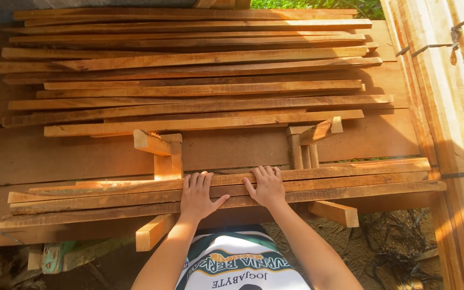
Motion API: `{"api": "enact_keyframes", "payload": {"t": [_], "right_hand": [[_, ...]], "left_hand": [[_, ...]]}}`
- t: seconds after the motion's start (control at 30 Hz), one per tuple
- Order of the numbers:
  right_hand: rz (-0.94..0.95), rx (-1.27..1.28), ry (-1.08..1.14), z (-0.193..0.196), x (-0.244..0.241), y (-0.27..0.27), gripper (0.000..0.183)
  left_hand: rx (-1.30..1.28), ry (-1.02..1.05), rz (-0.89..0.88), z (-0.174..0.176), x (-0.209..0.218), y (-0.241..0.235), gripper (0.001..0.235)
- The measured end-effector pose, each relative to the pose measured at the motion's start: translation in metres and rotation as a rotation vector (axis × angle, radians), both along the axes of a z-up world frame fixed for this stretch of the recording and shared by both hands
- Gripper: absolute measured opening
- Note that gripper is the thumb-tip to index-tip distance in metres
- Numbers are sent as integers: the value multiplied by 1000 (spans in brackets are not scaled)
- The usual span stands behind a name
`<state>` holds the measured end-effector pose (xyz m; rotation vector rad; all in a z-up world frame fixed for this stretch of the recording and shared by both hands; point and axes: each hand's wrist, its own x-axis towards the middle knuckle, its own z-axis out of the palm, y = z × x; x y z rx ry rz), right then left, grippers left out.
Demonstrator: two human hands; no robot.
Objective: The person picks up individual wooden planks from a pile and places them one by one onto a wooden rack. The hands align each plank before setting it down, repeating this process throughout the clip.
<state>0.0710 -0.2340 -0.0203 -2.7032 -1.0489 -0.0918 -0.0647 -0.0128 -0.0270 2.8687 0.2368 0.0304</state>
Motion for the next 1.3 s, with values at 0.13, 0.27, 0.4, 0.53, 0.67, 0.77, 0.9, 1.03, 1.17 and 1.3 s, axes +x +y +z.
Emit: {"api": "enact_keyframes", "payload": {"t": [0.13,0.27,0.4,0.53,0.67,0.77,0.9,1.03,1.17,1.3], "right_hand": [[4,24,23,11,-2,3,32],[-5,43,22,12,-4,0,33],[0,47,-7,9,-4,0,31],[-1,70,-27,4,-3,1,31],[-5,110,-27,5,-3,-1,33],[-5,125,-20,2,-4,-4,32],[6,156,9,-6,-2,-5,33],[7,182,3,-1,0,-5,34],[9,180,7,-5,0,-4,33],[4,167,13,-6,0,-3,32]], "left_hand": [[17,-30,-8,3,-1,-1,86],[19,-65,-9,4,-3,-3,87],[33,-100,1,1,-3,-2,89],[51,-112,1,-1,-3,-1,89],[48,-135,9,-1,-3,-3,91],[56,-131,21,-2,-4,-5,91],[54,-121,39,-11,-5,-3,93],[79,-139,41,-9,-2,-4,90],[76,-139,46,-9,-4,-4,89],[69,-121,53,-15,-6,-1,82]]}}
